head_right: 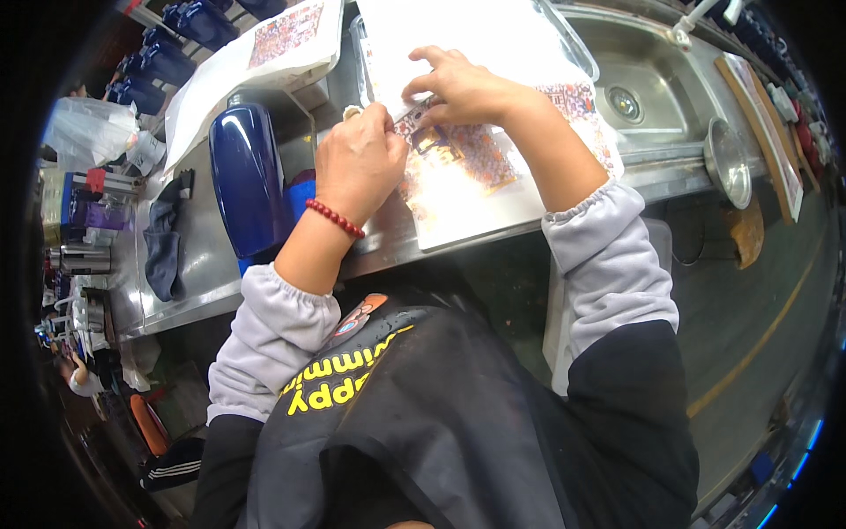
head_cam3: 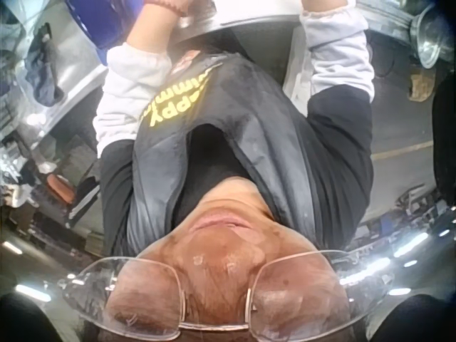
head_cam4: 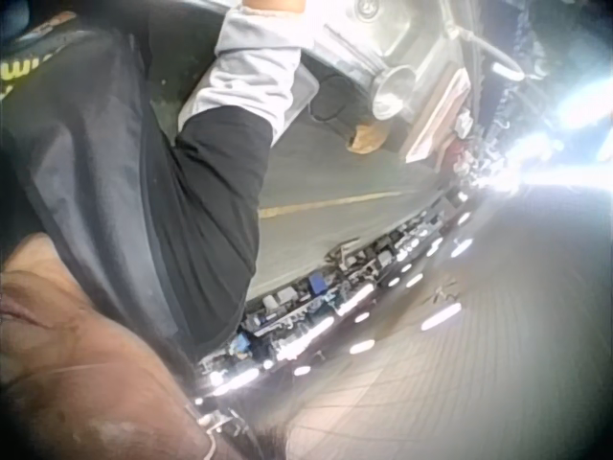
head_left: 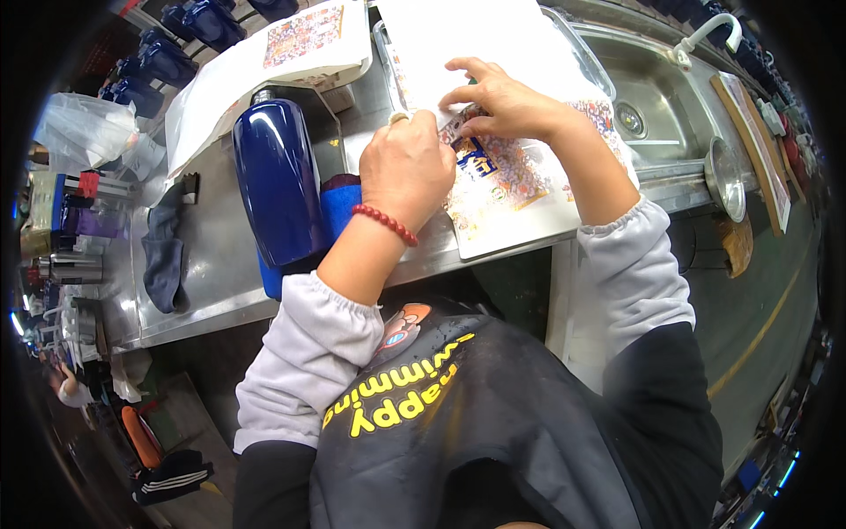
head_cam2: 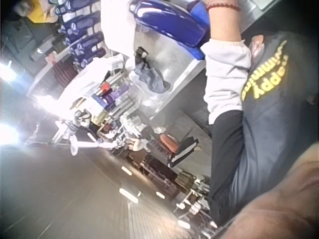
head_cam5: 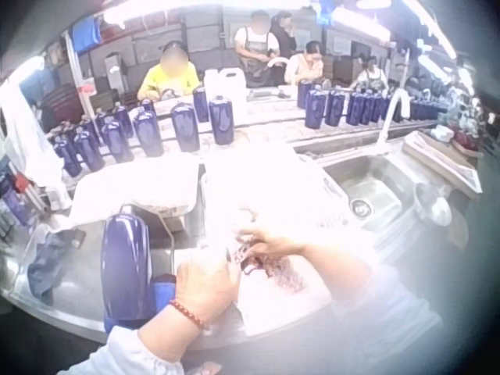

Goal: The person applies a decorative sticker to a blue bottle, smooths it with a green squeegee, and trims the excess edges. They rotate the bottle to align and press the sticker, then repeat the process with a second sticker on another bottle.

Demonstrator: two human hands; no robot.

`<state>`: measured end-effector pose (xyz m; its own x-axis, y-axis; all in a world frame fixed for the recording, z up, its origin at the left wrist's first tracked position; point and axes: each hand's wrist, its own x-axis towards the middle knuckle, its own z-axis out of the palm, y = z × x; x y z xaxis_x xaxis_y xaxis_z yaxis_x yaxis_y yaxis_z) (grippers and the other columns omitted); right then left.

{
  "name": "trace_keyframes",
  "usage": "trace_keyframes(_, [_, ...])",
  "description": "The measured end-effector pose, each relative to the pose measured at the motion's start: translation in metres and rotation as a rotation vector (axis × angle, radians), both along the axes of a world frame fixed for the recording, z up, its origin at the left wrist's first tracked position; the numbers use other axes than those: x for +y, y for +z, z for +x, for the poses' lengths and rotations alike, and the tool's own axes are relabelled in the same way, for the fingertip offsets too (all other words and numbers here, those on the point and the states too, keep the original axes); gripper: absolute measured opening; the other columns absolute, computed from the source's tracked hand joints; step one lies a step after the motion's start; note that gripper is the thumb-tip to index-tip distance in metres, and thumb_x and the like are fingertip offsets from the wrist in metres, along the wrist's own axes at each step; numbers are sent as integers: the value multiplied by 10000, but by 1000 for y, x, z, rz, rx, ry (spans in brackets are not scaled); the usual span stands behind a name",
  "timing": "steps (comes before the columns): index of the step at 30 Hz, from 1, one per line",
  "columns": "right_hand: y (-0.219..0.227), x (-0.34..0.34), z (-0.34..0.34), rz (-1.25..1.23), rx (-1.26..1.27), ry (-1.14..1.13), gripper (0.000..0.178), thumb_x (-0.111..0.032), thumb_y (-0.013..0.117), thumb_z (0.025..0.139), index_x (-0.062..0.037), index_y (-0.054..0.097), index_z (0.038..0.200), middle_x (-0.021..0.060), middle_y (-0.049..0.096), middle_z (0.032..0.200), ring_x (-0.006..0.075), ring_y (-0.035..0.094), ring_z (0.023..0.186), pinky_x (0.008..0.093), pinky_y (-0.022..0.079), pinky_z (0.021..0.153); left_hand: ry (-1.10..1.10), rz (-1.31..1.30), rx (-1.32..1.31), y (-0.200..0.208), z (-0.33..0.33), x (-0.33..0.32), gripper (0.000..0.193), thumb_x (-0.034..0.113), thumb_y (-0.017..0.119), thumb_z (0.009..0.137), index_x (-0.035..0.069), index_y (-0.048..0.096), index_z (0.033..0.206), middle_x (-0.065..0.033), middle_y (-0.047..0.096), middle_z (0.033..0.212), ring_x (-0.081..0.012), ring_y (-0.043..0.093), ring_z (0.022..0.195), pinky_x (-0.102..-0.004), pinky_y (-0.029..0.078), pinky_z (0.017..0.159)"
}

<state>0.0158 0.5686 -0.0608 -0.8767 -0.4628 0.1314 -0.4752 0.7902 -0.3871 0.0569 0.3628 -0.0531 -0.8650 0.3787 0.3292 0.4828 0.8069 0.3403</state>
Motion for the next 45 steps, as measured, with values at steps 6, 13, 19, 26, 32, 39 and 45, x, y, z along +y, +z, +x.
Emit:
trace_keyframes(6, [22,19,-10,-107,-137,93,175,-189,788,849,-73,667,899,131,502,1373,324,457,1316,410,437,1059,-76,63,154,21,7,-7,89,99,642,795,40,594,842,-176,639,761,-365,648,760,-464,534,696])
trace_keyframes(13, [44,33,-72,-301,-187,44,211,-212,735,913,-24,639,927,156,555,1233,276,546,1156,375,432,1017,-114,132,167,62,7,-30,250,84,658,788,11,590,1017,-183,609,777,-354,625,806,-456,522,715])
trace_keyframes(19, [-3,46,-158,480,-285,-526,301,-326,695,912,-81,726,1084,171,580,1269,364,553,1175,462,509,940,-308,117,49,90,52,-121,533,174,774,759,50,632,1258,-190,643,1079,-344,576,1076,-464,440,973])
trace_keyframes(26, [-48,65,-148,273,45,-769,267,-309,679,901,-68,735,1001,180,588,1207,384,564,1152,526,536,883,-124,45,54,61,50,-189,1031,101,907,612,110,439,1531,-353,338,1535,-485,524,1202,-471,520,969])
trace_keyframes(32, [-35,79,-153,334,81,-648,272,-318,660,927,-79,732,1034,208,603,1201,425,577,1125,529,516,927,-210,393,-92,55,45,-211,897,236,844,799,-8,391,1533,-310,635,1165,-402,690,977,-398,552,830])
trace_keyframes(39, [33,69,-144,343,228,-513,248,-282,665,893,-43,731,909,247,642,1040,434,610,1018,511,502,903,-224,729,-269,68,40,-220,825,306,723,960,-82,294,1549,-235,668,1253,-231,683,1093,-328,525,932])
trace_keyframes(45, [93,35,-123,400,234,-456,240,-265,655,901,-33,716,910,217,642,1007,413,611,1008,481,491,915,-232,862,-302,60,42,-222,758,262,663,1006,-109,277,1542,-238,617,1352,-202,606,1191,-318,480,997])
